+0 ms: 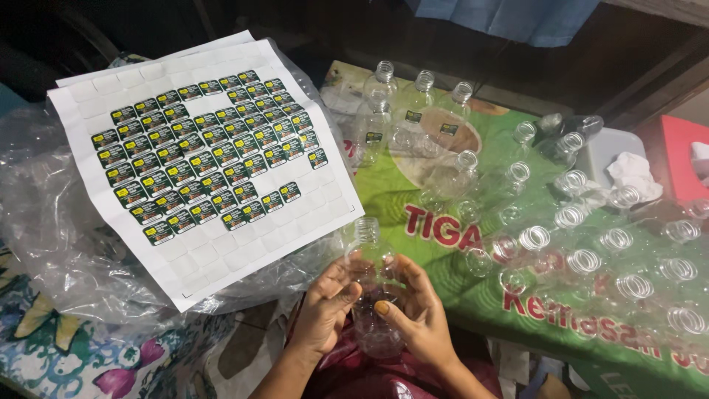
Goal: The person applies printed labels to clear plastic bottles one at a time. They pick a bottle, peel a label from a sheet, smooth it onto the bottle, and place the labeled bottle on the table.
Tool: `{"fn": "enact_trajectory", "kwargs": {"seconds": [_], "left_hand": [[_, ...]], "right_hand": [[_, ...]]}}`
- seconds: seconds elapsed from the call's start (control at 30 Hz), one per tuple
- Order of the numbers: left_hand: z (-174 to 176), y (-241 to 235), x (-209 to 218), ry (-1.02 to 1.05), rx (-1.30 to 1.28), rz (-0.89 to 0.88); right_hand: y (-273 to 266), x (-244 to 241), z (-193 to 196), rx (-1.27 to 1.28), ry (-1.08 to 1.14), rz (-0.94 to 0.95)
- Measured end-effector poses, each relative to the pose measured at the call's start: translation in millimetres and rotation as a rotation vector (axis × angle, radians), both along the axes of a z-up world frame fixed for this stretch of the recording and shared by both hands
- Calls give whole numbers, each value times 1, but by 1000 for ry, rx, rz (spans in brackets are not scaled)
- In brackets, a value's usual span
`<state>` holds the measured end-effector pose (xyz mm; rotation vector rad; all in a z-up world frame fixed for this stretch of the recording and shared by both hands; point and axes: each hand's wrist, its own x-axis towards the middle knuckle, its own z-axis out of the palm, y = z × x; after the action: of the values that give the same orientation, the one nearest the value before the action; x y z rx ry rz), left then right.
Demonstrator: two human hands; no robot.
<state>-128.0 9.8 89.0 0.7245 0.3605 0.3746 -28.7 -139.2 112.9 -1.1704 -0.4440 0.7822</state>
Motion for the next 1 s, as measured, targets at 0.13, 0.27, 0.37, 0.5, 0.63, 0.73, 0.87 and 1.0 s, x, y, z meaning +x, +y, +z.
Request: {"fn": "enact_trajectory", "kwargs": {"seconds": [0.13,0.27,0.37,0.5,0.63,0.73,0.87,1.0], "left_hand": [[-2,-6,1,8,96,92],[3,-12,-2,27,162,106],[8,-17,-3,15,255,113],[9,-24,-1,0,354,111],[8,-26,2,123,537,168],[3,-26,3,111,825,146],[-12,-18,12,176,339,53],[-29,-3,11,171,338,208]], "right_hand": [[-2,5,-1,-16,-43,47],[-4,13,3,7,-22,131],[-6,19,5,17,41,193],[-6,23,3,120,140,251],[-2,18,-1,-116,-35,101],[4,11,0,-323,-457,-45],[0,1,15,-324,-1043,-42],[4,-13,32,-288,-1054,123]]}}
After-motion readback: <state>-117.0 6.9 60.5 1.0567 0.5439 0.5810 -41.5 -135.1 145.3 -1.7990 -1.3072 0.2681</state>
